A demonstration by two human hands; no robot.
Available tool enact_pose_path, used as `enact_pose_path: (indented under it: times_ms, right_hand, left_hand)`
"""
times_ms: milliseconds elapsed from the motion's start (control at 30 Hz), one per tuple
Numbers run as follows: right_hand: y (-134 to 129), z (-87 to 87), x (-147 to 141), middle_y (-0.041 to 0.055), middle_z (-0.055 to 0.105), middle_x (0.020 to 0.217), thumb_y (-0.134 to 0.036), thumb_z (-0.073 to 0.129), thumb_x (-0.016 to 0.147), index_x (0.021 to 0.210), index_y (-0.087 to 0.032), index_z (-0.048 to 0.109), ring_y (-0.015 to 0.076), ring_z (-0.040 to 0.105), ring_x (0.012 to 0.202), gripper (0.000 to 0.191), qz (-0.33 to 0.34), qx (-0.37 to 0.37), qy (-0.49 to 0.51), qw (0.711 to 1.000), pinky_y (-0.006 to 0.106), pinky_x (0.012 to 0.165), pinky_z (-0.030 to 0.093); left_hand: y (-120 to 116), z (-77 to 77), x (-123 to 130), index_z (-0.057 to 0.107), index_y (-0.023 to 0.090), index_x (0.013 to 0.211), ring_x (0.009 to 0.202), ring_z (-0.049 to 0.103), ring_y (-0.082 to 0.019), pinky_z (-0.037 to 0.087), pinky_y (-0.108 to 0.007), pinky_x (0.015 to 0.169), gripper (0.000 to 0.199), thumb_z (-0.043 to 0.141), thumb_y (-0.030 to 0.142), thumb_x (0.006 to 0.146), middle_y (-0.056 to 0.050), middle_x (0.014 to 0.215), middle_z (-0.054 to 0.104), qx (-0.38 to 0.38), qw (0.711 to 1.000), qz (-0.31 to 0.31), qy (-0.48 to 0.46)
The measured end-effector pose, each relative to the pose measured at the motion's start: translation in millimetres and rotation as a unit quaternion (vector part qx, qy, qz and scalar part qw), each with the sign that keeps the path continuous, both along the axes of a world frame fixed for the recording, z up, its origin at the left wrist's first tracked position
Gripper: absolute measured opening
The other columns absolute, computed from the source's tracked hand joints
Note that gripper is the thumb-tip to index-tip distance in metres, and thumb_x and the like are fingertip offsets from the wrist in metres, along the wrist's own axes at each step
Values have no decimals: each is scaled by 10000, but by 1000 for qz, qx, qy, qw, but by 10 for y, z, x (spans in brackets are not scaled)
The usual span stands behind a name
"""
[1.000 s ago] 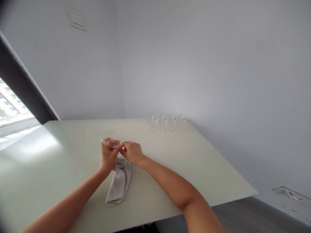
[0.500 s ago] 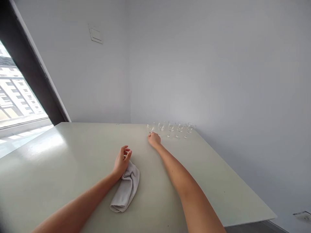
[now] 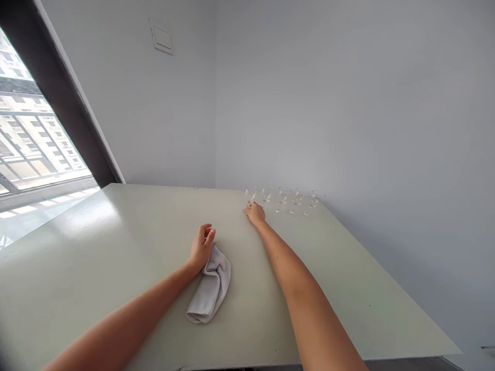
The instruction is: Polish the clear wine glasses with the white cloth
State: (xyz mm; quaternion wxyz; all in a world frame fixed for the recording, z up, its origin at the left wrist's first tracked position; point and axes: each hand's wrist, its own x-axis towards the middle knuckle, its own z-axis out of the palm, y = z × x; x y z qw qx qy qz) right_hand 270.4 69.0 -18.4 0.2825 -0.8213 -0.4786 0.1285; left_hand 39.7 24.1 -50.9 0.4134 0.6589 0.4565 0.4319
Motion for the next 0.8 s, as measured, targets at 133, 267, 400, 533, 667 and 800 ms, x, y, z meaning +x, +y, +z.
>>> enact_pose_path:
  times_ms: [133, 267, 400, 533, 667, 800]
  right_hand:
    - [-375, 33, -70, 25, 622, 775, -354, 447, 821, 985, -163, 509, 95, 517, 550, 260, 28, -5, 12, 1000, 212, 543, 351]
    - [-965, 73, -327, -4, 587, 594, -406, 454, 810, 677, -173, 545, 92, 474, 471, 284, 122, -50, 31, 991, 215, 501, 323]
    - [-1568, 152, -773, -17, 567, 575, -428, 440, 828, 638, -184, 536, 99, 478, 517, 324, 202, -20, -45, 978, 220, 513, 297]
    - [-1895, 160, -1251, 22, 617, 727, -550, 407, 820, 749, -177, 567, 126, 531, 602, 412, 299, 19, -160, 941, 246, 536, 309]
    - [-1859, 64, -1489, 64, 634, 796, -535, 521, 750, 819, -157, 565, 164, 549, 600, 387, 299, -19, -199, 933, 267, 502, 314]
    - [-1804, 54, -1453, 8, 616, 767, -231, 518, 768, 739, -190, 527, 136, 553, 672, 51, 274, 20, -155, 949, 240, 559, 351]
  left_hand:
    - [44, 41, 3, 456, 195, 1059, 851, 544, -143, 425, -274, 746, 375, 360, 468, 820, -62, 972, 574, -52, 999, 11, -11]
    - [179, 217, -128, 504, 180, 928, 753, 556, -142, 435, -265, 668, 365, 391, 497, 784, -66, 895, 587, -108, 994, -19, 20]
    - [262, 448, -339, 534, 212, 895, 690, 553, -190, 407, -293, 611, 469, 532, 604, 637, -45, 779, 599, -46, 960, -104, 257]
    - [187, 511, -347, 525, 235, 996, 745, 568, -216, 386, -290, 615, 430, 488, 528, 683, -53, 814, 623, 21, 885, -151, 440]
    - [84, 504, -214, 522, 262, 1020, 697, 559, -157, 363, -240, 572, 324, 480, 330, 706, -4, 787, 625, 51, 885, -190, 422]
    - [13, 667, -147, 534, 235, 971, 565, 485, -101, 333, -207, 518, 257, 443, 273, 734, 34, 638, 542, 57, 940, -202, 269]
